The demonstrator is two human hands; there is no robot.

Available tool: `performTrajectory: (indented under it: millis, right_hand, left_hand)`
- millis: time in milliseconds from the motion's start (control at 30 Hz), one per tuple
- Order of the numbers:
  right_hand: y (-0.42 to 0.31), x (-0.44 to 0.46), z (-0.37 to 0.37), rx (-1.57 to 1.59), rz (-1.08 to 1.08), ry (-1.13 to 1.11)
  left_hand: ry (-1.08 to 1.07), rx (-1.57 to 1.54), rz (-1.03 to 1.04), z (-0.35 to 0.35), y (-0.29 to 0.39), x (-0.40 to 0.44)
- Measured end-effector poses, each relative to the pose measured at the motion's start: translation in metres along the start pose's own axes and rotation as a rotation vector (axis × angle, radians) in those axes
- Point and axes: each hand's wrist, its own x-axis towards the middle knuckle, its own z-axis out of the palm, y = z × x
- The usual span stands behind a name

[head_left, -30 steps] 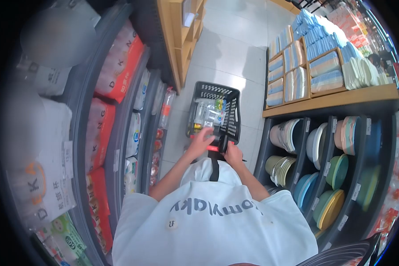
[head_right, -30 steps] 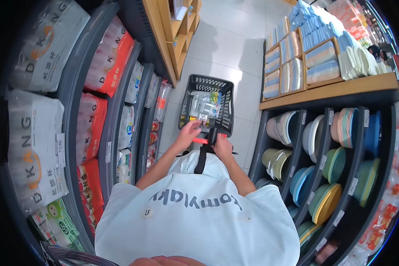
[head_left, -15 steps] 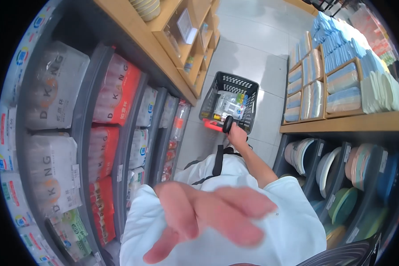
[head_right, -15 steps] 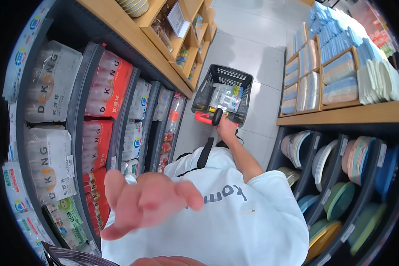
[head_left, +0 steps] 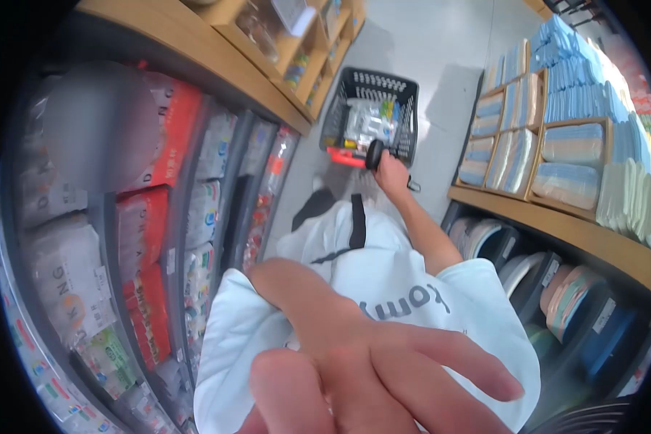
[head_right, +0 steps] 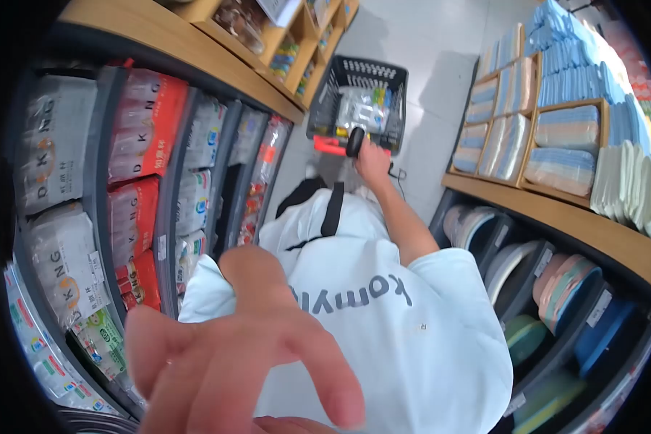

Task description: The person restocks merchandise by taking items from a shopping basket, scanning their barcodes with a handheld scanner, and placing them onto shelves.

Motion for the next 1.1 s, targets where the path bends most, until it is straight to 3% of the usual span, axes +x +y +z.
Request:
performTrajectory:
  millis: [233, 400, 500, 567, 600, 700, 733, 800, 867, 933, 1000, 1067, 1100]
  right_hand:
    - [0.010, 0.051, -0.026, 0.037, 0.090, -0.125]
    - [0.007, 0.075, -0.036, 0.030, 0.157, -0.173]
    - [0.002, 0.087, -0.042, 0.018, 0.213, -0.181]
    - [-0.001, 0.091, -0.048, -0.008, 0.104, -0.077]
    - [0.004, 0.098, -0.046, -0.004, 0.118, -0.086]
    - [0.005, 0.100, -0.041, 0.038, 0.201, -0.180]
    - [0.005, 0.105, -0.045, 0.036, 0.197, -0.182]
    - [0.009, 0.109, -0.045, 0.035, 0.198, -0.203]
    - [0.014, 0.113, -0.047, 0.101, 0.186, -0.197]
    - [0.023, 0.112, -0.044, 0.208, 0.137, -0.113]
    - [0.037, 0.107, -0.047, 0.482, 0.244, -0.160]
    - [0.060, 0.087, -0.040, 0.750, 0.435, -0.199]
    - [0.072, 0.083, -0.038, 0.758, 0.454, -0.229]
  left_hand:
    - [0.078, 0.050, -0.087, -0.099, -0.027, 0.054]
    - [0.092, 0.058, -0.271, -0.197, -0.040, 0.109]
    - [0.087, 0.039, -0.350, -0.264, -0.070, 0.140]
    - [0.127, -0.058, -0.399, -0.323, -0.109, 0.154]
    - [0.189, 0.108, -0.472, -0.360, -0.126, 0.152]
    - [0.479, 0.487, -0.789, -0.490, -0.173, 0.094]
    - [0.698, 0.564, -0.940, -0.524, -0.189, 0.067]
    - [0.987, 0.606, -1.245, -0.610, -0.204, -0.018]
    - [1.169, 0.639, -1.373, -0.675, -0.213, -0.109]
    - [1.209, 0.775, -1.514, -0.725, -0.224, -0.195]
    - [1.236, 0.906, -1.677, -0.760, -0.225, -0.268]
    - [0.328, 1.519, -2.047, -0.787, -0.224, -0.327]
    - [0.342, 1.513, -2.085, -0.790, -0.225, -0.341]
